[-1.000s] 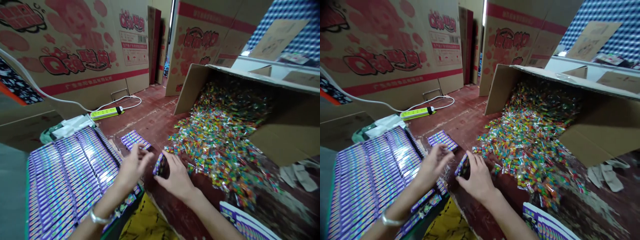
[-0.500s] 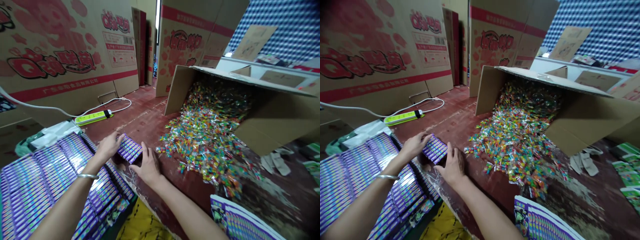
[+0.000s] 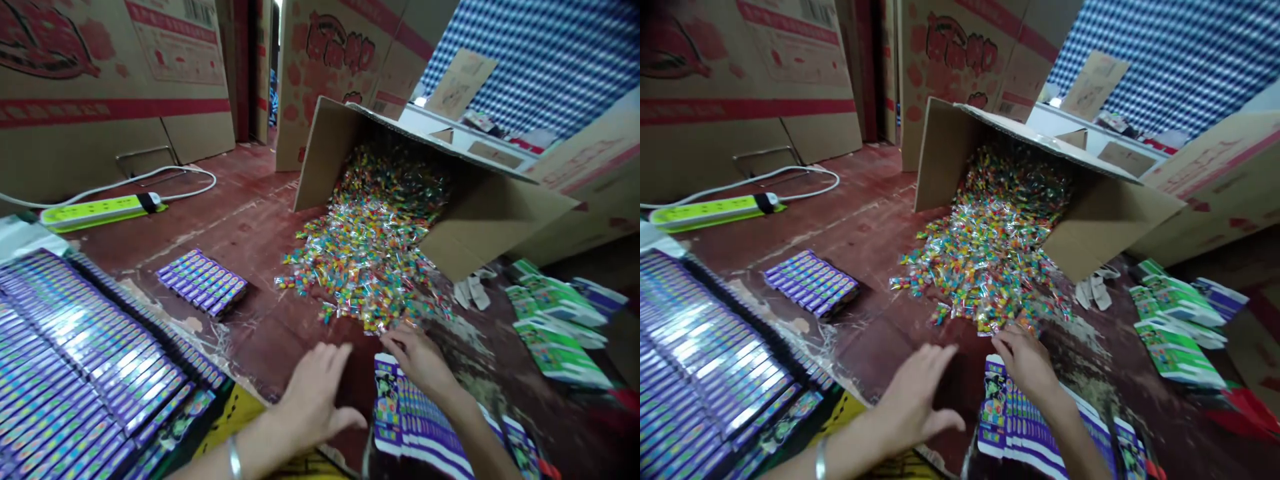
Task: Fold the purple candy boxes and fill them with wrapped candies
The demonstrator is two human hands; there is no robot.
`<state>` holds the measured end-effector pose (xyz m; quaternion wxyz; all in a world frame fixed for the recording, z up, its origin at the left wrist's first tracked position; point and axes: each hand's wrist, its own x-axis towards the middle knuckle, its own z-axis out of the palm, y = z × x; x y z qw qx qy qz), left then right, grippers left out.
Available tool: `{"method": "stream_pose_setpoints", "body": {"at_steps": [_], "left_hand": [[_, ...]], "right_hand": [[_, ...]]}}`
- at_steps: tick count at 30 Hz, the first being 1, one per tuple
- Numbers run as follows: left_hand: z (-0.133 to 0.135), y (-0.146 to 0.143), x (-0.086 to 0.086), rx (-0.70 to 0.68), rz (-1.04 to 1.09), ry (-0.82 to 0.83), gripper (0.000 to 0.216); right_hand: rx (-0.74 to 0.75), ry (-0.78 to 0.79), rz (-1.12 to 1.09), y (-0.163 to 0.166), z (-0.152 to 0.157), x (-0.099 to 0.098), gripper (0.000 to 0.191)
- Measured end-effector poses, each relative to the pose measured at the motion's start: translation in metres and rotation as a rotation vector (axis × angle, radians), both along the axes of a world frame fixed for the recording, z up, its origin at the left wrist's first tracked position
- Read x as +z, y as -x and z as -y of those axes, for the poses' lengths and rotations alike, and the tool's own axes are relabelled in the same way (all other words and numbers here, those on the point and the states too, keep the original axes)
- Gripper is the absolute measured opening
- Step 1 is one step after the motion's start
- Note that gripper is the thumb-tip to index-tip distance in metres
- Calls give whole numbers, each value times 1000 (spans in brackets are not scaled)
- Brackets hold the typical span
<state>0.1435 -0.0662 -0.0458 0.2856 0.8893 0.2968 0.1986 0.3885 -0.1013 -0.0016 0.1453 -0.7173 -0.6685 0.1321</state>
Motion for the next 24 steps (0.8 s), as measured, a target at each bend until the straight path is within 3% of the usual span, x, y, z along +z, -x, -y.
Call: {"method": "stream_pose_setpoints", "body": {"at_steps": [2,4,8,12,15,18,24], "left_hand": [[24,-28,-12,-54,-51,34,116],[36,-43,-20,-75,-89,37,120],[37,-51,-22,-75,-141,35,114],[34,-50,-23,-71,-155,74,117],[33,-47,-19,-56,-122,126,113],[31,-40,-10,-41,-42,168,102],[15,-27,13,75,127,191,77]], "right_hand": [[9,31,46,-10,14,-6,25],[27,48,95,-10,24,-14,24],[74,12,102,-7,33,-26,28],[88,-105,8,-7,36,-25,30],[-29,-123,-182,-4,37,-14,14],[-200,-79,-468,8,31,-5,22],[-345,-97,-891,51,11,0,31]]}}
